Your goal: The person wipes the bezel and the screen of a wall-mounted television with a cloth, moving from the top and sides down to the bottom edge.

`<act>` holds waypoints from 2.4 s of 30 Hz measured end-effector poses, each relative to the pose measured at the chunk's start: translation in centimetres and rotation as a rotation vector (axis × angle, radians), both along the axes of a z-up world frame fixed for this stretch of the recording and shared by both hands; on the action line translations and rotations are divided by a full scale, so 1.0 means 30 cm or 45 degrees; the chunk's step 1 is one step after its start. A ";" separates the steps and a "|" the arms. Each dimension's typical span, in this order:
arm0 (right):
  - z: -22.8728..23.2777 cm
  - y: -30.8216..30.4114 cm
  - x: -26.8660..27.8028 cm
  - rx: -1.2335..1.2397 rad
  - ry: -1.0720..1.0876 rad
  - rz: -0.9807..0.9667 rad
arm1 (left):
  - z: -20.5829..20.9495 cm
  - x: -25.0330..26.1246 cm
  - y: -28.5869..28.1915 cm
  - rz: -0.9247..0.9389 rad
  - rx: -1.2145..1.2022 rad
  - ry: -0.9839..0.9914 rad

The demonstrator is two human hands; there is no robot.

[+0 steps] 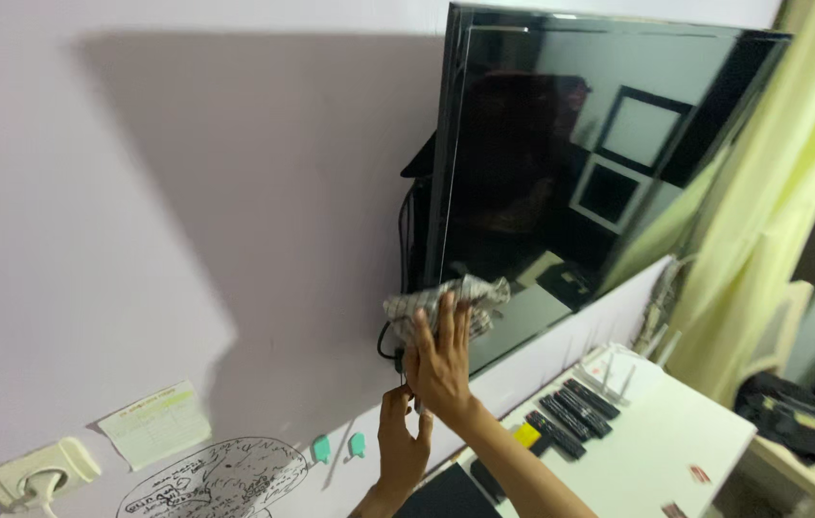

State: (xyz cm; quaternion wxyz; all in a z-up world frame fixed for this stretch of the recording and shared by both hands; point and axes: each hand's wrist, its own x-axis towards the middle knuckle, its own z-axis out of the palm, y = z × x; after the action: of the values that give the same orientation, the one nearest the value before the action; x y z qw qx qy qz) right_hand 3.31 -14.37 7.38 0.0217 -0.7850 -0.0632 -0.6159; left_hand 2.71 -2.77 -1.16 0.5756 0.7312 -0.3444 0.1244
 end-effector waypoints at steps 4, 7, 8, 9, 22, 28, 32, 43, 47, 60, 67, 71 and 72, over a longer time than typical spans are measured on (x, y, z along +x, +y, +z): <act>-0.190 0.059 -0.030 0.060 0.169 -0.124 | -0.058 0.049 0.035 -0.088 -0.002 -0.103; -0.092 0.061 -0.012 0.087 0.199 -0.224 | -0.057 0.061 0.041 -0.107 0.227 0.166; -0.021 0.056 -0.005 0.070 0.160 -0.240 | -0.057 0.061 0.040 -0.106 0.150 0.121; 0.066 0.046 0.002 0.054 0.120 -0.256 | -0.065 0.055 0.043 -0.105 0.074 0.076; 0.022 0.061 -0.006 -0.075 0.088 -0.363 | -0.387 0.247 -0.140 0.064 -0.207 0.124; 0.042 0.057 -0.020 0.002 0.219 -0.383 | -0.382 0.283 -0.142 -0.068 0.094 0.249; 0.375 0.018 0.004 -0.084 0.043 -0.444 | -0.400 0.310 -0.127 -0.092 0.273 0.275; 0.297 0.074 0.012 0.018 0.002 -0.408 | -0.401 0.292 -0.154 -0.035 0.230 0.241; 0.139 0.094 0.013 -0.032 -0.125 -0.384 | -0.384 0.245 -0.146 0.021 0.091 0.292; 0.791 0.014 0.061 -0.017 -0.235 -0.555 | -0.258 0.179 -0.055 -0.080 0.097 0.343; -0.081 0.100 0.029 -0.042 0.030 -0.499 | -0.344 0.199 -0.064 -0.201 0.036 0.517; -0.079 0.093 0.041 -0.064 -0.042 -0.548 | -0.322 0.200 -0.066 -0.230 -0.067 0.564; 0.019 0.062 0.059 -0.064 -0.053 -0.564 | -0.317 0.192 -0.056 -0.227 -0.030 0.558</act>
State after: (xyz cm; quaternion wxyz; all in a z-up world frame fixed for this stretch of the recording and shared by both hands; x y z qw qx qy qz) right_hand 5.06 -12.51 7.95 -0.1352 -0.7672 0.0949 -0.6198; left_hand 8.46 -4.45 -10.68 0.6537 0.7007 -0.2730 -0.0847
